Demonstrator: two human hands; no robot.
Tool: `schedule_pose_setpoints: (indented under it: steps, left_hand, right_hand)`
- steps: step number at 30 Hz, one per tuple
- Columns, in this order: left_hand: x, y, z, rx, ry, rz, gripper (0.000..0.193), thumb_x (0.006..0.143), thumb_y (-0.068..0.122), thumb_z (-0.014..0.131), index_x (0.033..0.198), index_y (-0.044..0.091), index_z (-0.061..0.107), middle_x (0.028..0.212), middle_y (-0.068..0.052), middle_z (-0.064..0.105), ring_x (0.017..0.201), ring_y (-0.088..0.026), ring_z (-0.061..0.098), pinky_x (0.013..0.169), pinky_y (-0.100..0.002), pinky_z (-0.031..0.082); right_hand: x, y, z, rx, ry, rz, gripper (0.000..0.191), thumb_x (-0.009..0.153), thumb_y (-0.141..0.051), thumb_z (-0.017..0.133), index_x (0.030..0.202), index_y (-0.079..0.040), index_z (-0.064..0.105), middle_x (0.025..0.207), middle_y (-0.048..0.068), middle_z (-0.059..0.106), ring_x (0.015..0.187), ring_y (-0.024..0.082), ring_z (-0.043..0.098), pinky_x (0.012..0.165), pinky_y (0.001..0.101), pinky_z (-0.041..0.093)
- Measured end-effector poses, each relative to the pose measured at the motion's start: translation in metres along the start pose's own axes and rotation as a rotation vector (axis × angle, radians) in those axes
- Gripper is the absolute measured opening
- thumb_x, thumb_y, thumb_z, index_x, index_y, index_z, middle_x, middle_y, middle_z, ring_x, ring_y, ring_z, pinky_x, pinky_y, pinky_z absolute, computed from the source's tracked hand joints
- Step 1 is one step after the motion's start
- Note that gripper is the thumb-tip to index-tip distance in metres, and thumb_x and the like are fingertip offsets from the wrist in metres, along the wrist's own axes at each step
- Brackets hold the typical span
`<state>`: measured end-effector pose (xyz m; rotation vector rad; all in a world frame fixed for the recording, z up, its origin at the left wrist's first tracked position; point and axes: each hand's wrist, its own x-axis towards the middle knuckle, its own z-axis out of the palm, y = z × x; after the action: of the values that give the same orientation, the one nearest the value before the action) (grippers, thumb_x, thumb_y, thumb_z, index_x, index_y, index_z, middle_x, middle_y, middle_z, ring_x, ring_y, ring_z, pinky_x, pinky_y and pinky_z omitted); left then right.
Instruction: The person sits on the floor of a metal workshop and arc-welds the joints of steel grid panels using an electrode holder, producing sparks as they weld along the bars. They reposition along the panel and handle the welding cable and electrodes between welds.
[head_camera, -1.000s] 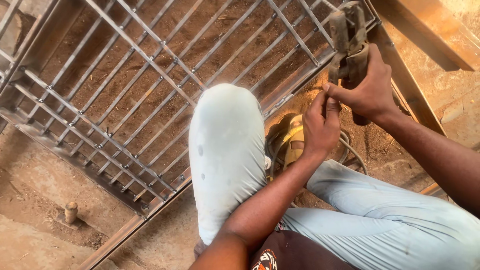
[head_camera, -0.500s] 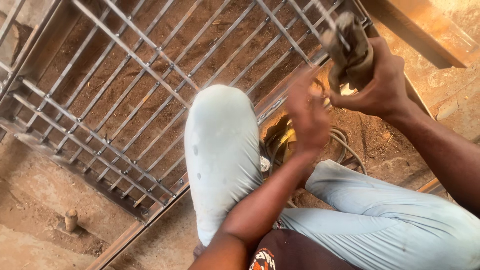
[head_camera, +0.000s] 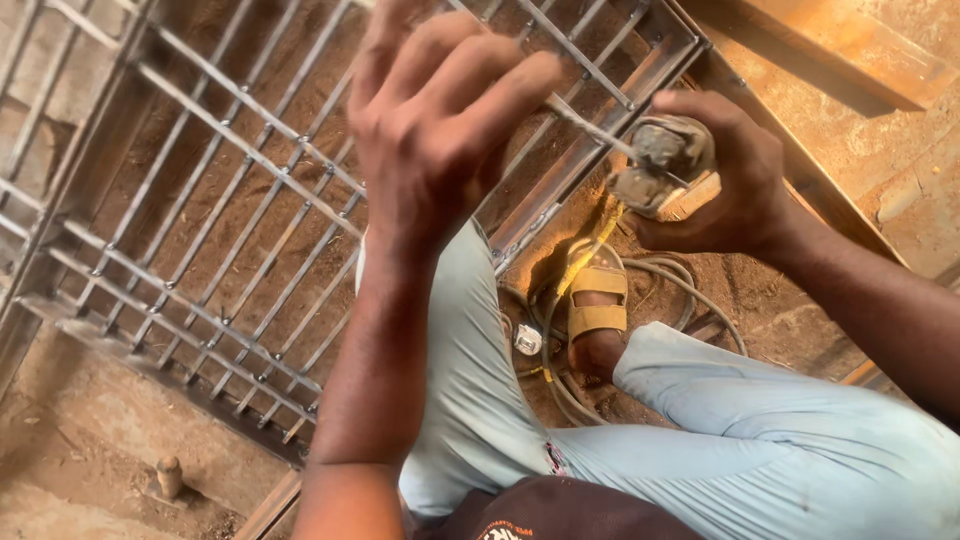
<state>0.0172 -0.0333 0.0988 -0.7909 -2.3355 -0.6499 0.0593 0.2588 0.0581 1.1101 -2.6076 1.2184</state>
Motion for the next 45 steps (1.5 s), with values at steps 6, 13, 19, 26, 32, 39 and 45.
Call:
schedule_pose_setpoints:
  steps: [6,13,19,26,32,39,45]
  left_hand:
    - [-0.017,-0.003,0.009,0.025,0.085,0.014,0.015,0.108,0.019,0.065,0.106,0.023,0.079,0.098,0.005,0.074,0.099,-0.015,0.068,0.111,-0.042,0.039]
    - [-0.011,0.009,0.014,-0.044,0.015,-0.050,0.016,0.112,0.021,0.063,0.111,0.023,0.078,0.098,0.003,0.076,0.094,-0.015,0.070,0.102,-0.038,0.046]
    - [-0.011,0.012,0.010,-0.136,-0.025,-0.061,0.015,0.111,0.017,0.064,0.114,0.020,0.079,0.100,0.002,0.077,0.090,-0.013,0.071,0.095,-0.037,0.050]
    - [-0.009,0.018,-0.001,-0.188,-0.010,-0.095,0.017,0.109,0.011,0.065,0.117,0.018,0.078,0.103,0.002,0.078,0.096,-0.014,0.073,0.091,-0.034,0.051]
    - [-0.012,0.018,0.001,-0.208,-0.027,-0.157,0.015,0.111,0.013,0.065,0.114,0.019,0.078,0.103,0.001,0.079,0.095,-0.014,0.075,0.086,-0.032,0.051]
    - [-0.018,0.010,0.009,-0.176,-0.033,-0.174,0.013,0.114,0.020,0.065,0.115,0.022,0.078,0.102,0.003,0.079,0.096,-0.013,0.077,0.087,-0.034,0.052]
    - [-0.019,0.009,0.008,-0.180,-0.048,-0.192,0.012,0.112,0.024,0.067,0.115,0.021,0.078,0.097,0.002,0.079,0.087,-0.013,0.074,0.078,-0.032,0.048]
  right_hand:
    - [-0.011,-0.005,0.035,-0.153,0.155,0.110,0.096,0.077,-0.030,0.095,0.138,0.001,0.027,0.116,0.019,0.049,0.101,0.029,0.061,0.084,0.0418,0.054]
    - [-0.029,0.033,0.044,-0.137,0.291,0.182,0.055,0.080,-0.002,0.068,0.130,-0.004,0.046,0.115,0.014,0.050,0.096,0.026,0.055,0.079,0.0384,0.051]
    - [-0.026,0.046,0.012,-0.269,0.299,0.017,0.054,0.088,-0.027,0.086,0.121,-0.004,0.051,0.101,0.010,0.059,0.084,0.021,0.061,0.073,0.0365,0.051]
    - [-0.009,0.042,-0.026,-0.471,0.303,-0.165,0.068,0.091,-0.051,0.094,0.119,-0.001,0.057,0.093,0.012,0.064,0.084,0.026,0.069,0.072,0.0405,0.057]
    - [-0.013,0.042,-0.036,-0.493,0.244,-0.117,0.060,0.094,-0.045,0.088,0.124,-0.002,0.058,0.098,0.010,0.066,0.088,0.023,0.070,0.078,0.0370,0.058]
    - [-0.007,0.049,-0.029,-0.470,0.298,-0.138,0.059,0.089,-0.040,0.091,0.118,-0.001,0.058,0.094,0.012,0.064,0.083,0.026,0.068,0.076,0.0419,0.059]
    - [-0.003,0.049,-0.030,-0.437,0.315,-0.146,0.047,0.093,-0.025,0.089,0.117,0.000,0.056,0.091,0.012,0.062,0.080,0.025,0.067,0.073,0.0386,0.058]
